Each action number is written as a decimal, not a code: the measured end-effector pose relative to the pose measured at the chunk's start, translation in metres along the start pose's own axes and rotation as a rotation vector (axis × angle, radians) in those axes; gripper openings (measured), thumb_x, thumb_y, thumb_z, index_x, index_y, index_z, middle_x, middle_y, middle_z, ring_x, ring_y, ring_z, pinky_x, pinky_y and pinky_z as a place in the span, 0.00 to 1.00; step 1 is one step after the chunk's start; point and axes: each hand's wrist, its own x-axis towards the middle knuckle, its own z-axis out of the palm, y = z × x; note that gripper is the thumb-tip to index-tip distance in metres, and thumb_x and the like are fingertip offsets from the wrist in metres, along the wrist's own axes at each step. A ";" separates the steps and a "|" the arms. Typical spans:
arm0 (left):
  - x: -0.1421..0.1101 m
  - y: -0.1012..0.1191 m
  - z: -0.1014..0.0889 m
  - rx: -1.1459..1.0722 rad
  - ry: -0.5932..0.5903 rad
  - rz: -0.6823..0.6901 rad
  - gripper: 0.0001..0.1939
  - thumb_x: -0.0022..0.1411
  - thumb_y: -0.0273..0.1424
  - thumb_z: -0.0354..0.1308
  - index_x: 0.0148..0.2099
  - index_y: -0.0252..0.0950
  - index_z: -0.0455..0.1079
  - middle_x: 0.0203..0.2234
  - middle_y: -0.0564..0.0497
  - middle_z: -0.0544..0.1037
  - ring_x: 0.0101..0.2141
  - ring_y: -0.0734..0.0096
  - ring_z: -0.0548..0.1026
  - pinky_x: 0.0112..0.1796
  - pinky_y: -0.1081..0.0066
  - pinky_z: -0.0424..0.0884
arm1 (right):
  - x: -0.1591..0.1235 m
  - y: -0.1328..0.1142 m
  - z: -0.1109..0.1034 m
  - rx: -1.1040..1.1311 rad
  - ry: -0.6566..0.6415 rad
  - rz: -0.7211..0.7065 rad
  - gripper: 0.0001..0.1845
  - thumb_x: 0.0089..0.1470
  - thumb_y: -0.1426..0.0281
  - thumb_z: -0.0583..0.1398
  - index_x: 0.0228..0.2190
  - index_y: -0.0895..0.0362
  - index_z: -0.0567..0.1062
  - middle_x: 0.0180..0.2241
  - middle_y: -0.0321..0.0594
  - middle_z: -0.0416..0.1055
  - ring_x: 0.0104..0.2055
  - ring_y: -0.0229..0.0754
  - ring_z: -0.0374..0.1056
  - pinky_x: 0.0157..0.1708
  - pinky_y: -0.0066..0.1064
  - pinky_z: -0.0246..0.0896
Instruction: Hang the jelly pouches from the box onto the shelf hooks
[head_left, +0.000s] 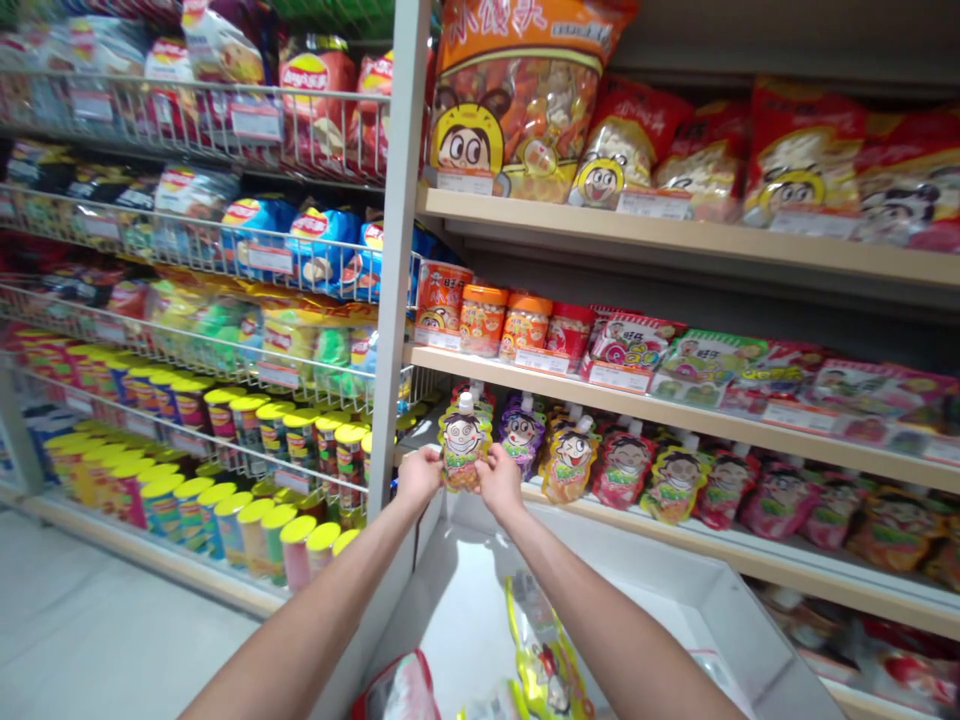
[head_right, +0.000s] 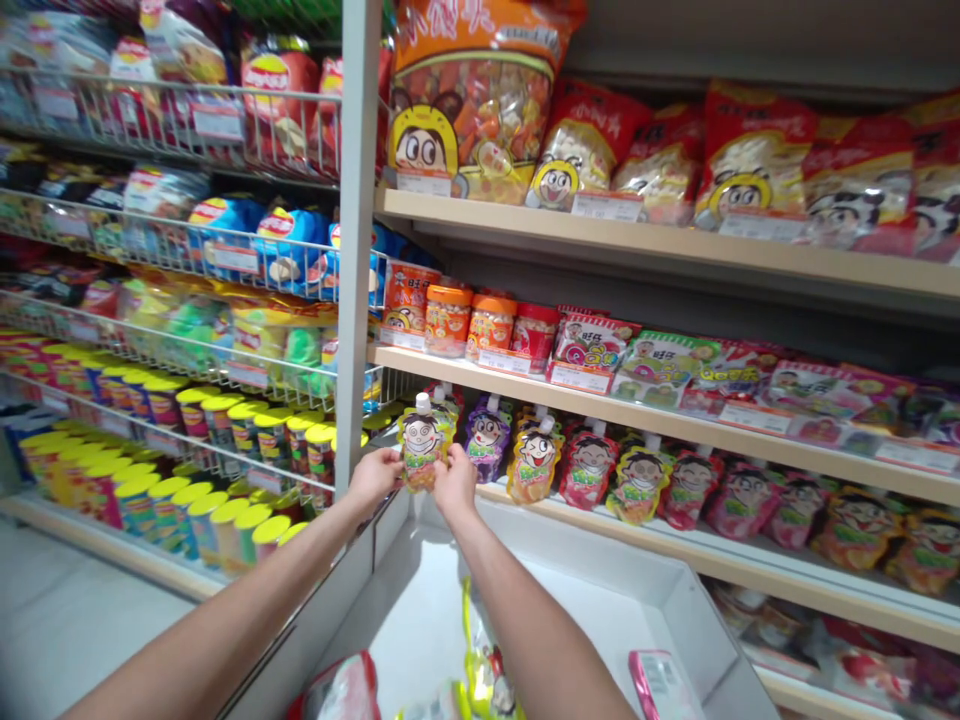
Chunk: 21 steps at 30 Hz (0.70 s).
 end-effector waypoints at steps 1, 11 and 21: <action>0.006 -0.001 0.003 0.022 0.013 0.002 0.01 0.43 0.25 0.52 0.23 0.32 0.64 0.16 0.54 0.69 0.19 0.78 0.67 0.23 0.79 0.63 | 0.005 0.004 0.003 -0.020 0.023 -0.006 0.08 0.41 0.74 0.48 0.29 0.57 0.62 0.30 0.37 0.68 0.30 0.36 0.64 0.24 0.25 0.60; 0.045 -0.009 0.023 0.157 0.055 -0.006 0.02 0.42 0.27 0.52 0.23 0.34 0.64 0.19 0.51 0.71 0.24 0.72 0.68 0.24 0.77 0.59 | 0.040 0.033 0.018 -0.152 0.137 0.057 0.08 0.42 0.73 0.49 0.29 0.56 0.64 0.26 0.35 0.68 0.26 0.36 0.63 0.25 0.26 0.58; 0.061 -0.012 0.039 0.188 0.099 0.053 0.03 0.43 0.28 0.52 0.23 0.35 0.66 0.20 0.50 0.72 0.24 0.70 0.69 0.25 0.76 0.59 | 0.053 0.044 0.019 -0.239 0.184 0.061 0.09 0.44 0.72 0.48 0.30 0.58 0.64 0.26 0.37 0.68 0.27 0.36 0.63 0.27 0.27 0.58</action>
